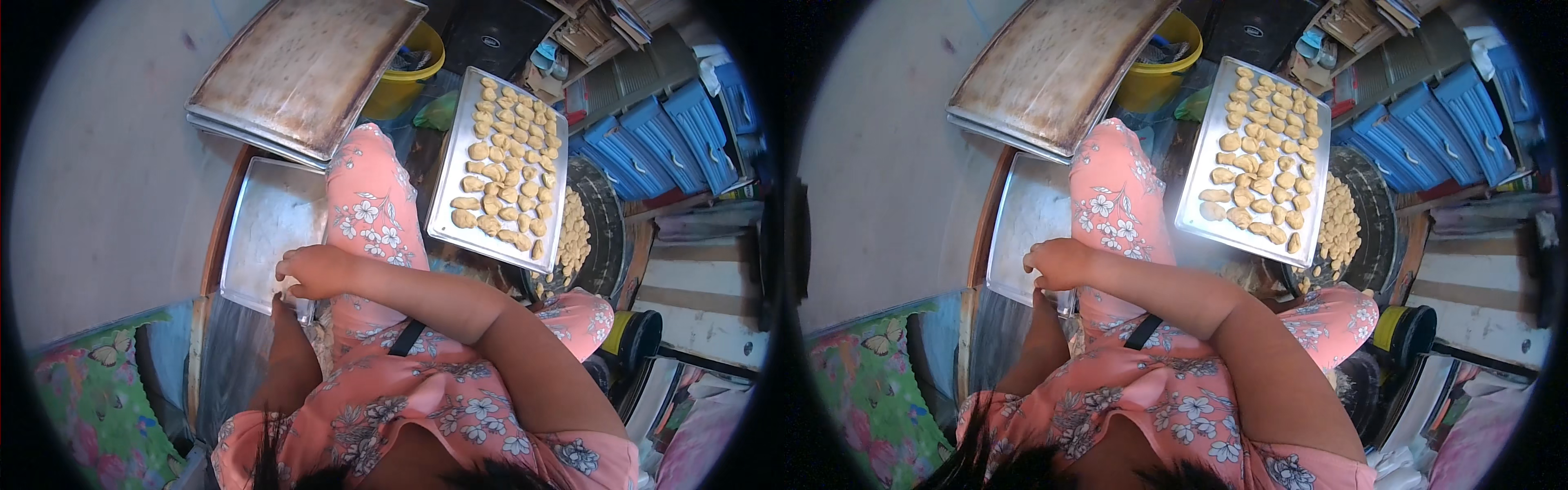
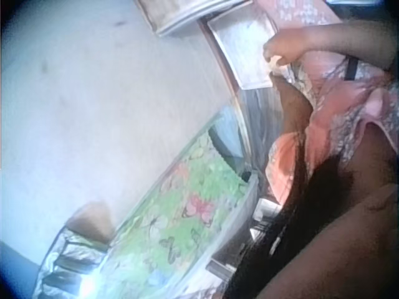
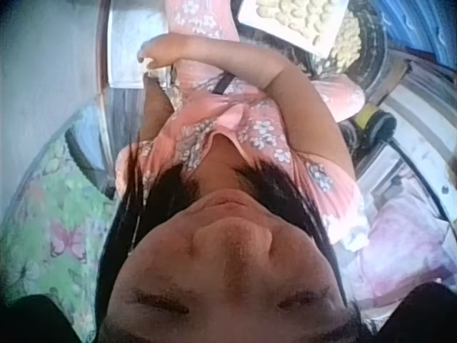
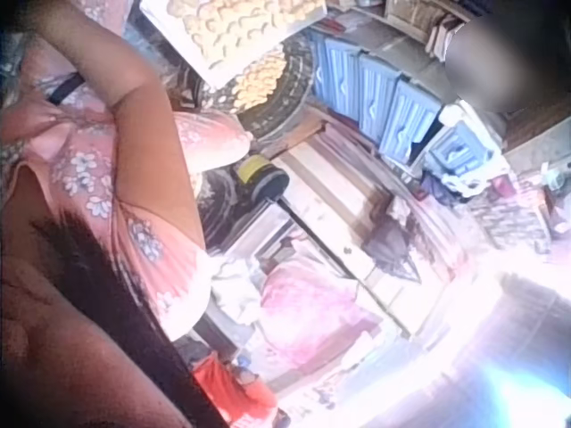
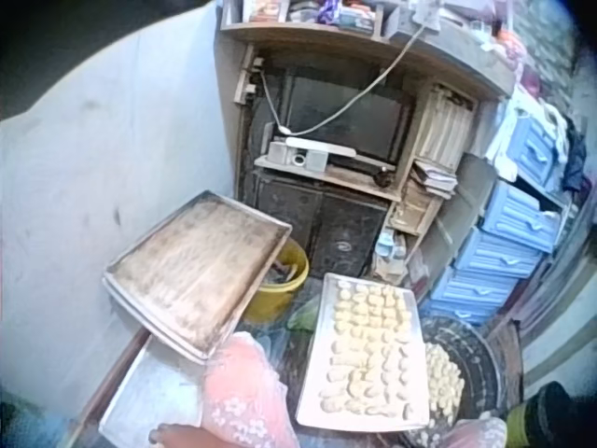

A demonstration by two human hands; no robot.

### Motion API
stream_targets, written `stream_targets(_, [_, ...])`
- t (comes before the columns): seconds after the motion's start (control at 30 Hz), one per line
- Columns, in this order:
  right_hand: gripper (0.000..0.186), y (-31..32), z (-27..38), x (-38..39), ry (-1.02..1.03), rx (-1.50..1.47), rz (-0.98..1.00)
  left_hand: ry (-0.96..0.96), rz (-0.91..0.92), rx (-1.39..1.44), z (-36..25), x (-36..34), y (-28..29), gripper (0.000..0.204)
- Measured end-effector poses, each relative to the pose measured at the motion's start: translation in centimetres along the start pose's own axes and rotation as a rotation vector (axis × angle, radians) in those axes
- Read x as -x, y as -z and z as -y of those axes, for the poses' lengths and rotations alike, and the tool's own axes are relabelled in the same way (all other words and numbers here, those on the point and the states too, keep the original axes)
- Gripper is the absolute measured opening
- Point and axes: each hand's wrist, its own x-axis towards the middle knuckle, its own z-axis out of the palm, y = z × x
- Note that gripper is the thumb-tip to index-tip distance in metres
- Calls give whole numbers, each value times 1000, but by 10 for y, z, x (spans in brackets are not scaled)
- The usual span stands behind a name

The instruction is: Manually shape pieces of dough and arrange them on a baking tray.

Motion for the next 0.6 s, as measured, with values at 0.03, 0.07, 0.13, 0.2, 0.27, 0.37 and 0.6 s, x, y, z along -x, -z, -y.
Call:
stream_targets(0.03, [32,1,0,0,15,3,23,0,8,1,0,2,3,44])
stream_targets(0.07, [30,2,1,0,32,6,46,-2,15,4,1,5,6,45])
stream_targets(0.13, [31,-1,-1,-4,32,11,54,-26,31,9,-2,11,14,46])
stream_targets(0.2, [31,1,-3,-2,27,24,51,-56,74,2,-7,20,14,48])
stream_targets(0.27, [31,3,-1,-2,36,0,40,-132,136,-41,-27,33,17,50])
stream_targets(0.37, [30,6,-4,-1,59,-47,26,-203,134,-369,-81,71,2,57])
stream_targets(0.6, [29,13,-10,8,202,-154,-51,-811,-34,-779,-220,272,-126,32])
